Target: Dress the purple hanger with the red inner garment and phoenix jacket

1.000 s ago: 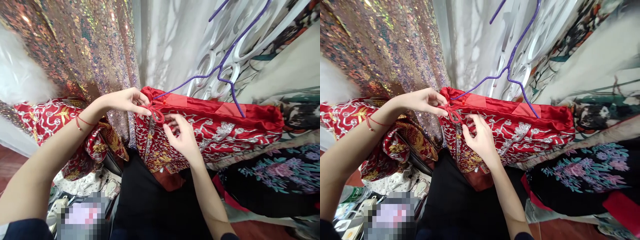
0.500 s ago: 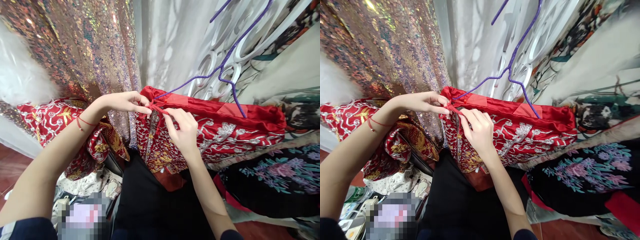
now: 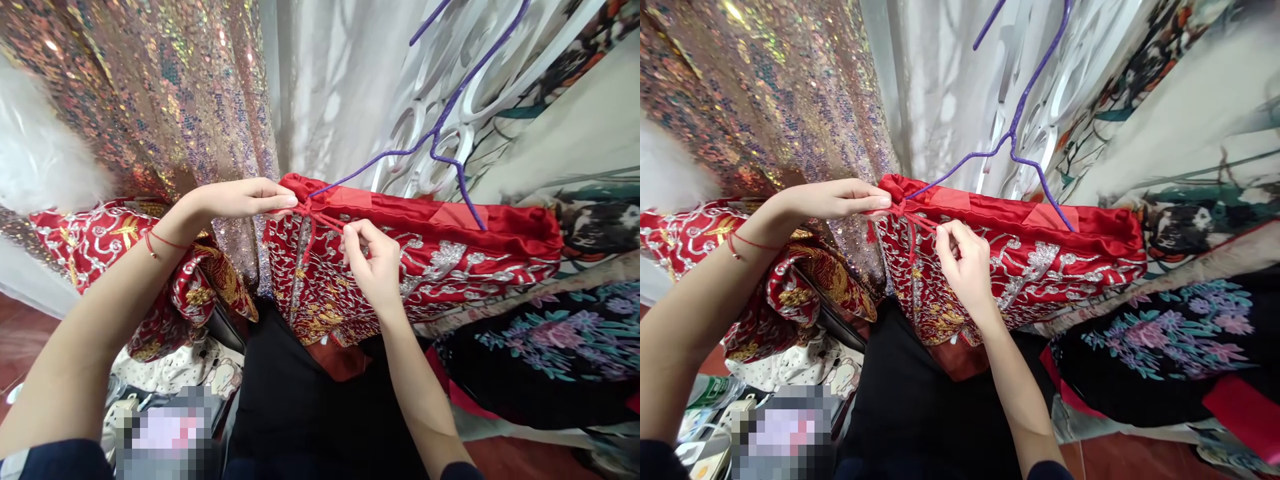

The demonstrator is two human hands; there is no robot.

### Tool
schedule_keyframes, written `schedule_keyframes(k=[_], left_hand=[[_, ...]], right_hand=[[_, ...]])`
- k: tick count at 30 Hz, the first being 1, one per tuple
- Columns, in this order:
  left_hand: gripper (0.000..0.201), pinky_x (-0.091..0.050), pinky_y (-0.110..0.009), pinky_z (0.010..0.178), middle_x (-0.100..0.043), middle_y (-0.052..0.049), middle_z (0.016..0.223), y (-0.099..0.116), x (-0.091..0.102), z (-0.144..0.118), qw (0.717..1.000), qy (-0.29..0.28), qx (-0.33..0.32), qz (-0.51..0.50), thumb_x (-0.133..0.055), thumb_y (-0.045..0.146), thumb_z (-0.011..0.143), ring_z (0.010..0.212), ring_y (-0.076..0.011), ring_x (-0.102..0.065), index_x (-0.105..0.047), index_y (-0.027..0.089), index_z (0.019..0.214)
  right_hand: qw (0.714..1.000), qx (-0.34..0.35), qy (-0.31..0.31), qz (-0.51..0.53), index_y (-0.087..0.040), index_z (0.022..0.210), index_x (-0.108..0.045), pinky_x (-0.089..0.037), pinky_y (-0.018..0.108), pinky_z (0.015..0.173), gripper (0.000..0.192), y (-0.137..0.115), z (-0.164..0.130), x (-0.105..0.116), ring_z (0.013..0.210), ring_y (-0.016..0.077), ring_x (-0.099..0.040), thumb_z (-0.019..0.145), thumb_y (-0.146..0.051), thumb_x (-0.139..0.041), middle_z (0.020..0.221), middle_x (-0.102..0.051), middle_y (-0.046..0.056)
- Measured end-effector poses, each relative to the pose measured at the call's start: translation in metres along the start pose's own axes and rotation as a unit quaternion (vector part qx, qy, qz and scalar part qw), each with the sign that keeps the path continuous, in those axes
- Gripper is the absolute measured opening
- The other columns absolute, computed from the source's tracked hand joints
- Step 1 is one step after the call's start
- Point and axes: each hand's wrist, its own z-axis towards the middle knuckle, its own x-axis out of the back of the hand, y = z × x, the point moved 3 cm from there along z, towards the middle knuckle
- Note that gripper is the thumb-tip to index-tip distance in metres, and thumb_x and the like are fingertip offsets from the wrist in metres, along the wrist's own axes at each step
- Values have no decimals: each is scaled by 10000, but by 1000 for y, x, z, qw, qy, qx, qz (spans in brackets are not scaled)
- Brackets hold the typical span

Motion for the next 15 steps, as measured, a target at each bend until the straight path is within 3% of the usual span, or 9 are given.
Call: schedule_keyframes(k=[5, 9, 12, 15], left_hand=[[522, -430, -255, 708, -504, -9, 687, -2, -5, 2, 998, -50, 32, -12, -453, 627, 933, 658, -119, -451, -563, 172, 701], [431, -449, -255, 822, -645, -24, 842, -7, -13, 3, 993, -108, 53, -12, -513, 558, 895, 827, -157, -562, -683, 163, 864], [406, -461, -263, 840, -707, -38, 952, -15, -12, 2, 993, -93, 74, 10, -574, 510, 838, 895, -178, -605, -715, 164, 997], [340, -472, -273, 772, -726, -54, 891, -22, -4, -1, 992, -38, 102, 57, -628, 413, 786, 789, -164, -621, -739, 150, 970]], right_hand=[[999, 18, -5, -32, -212, 764, -520, -377, 274, 581, 258, 4, -2, 4, 559, 105, -456, 1007, -283, -473, 650, -504, -32], [997, 70, -31, -5, -214, 896, -590, -473, 309, 735, 201, 4, -1, 5, 772, 148, -600, 1018, -256, -436, 840, -626, 26], [996, 79, -36, 26, -225, 1074, -608, -517, 358, 852, 179, 4, -1, 4, 956, 184, -656, 1007, -263, -446, 1035, -666, 66], [998, 55, -4, 21, -231, 1104, -599, -547, 370, 837, 167, 7, 1, 0, 961, 197, -682, 973, -280, -508, 1063, -690, 74]])
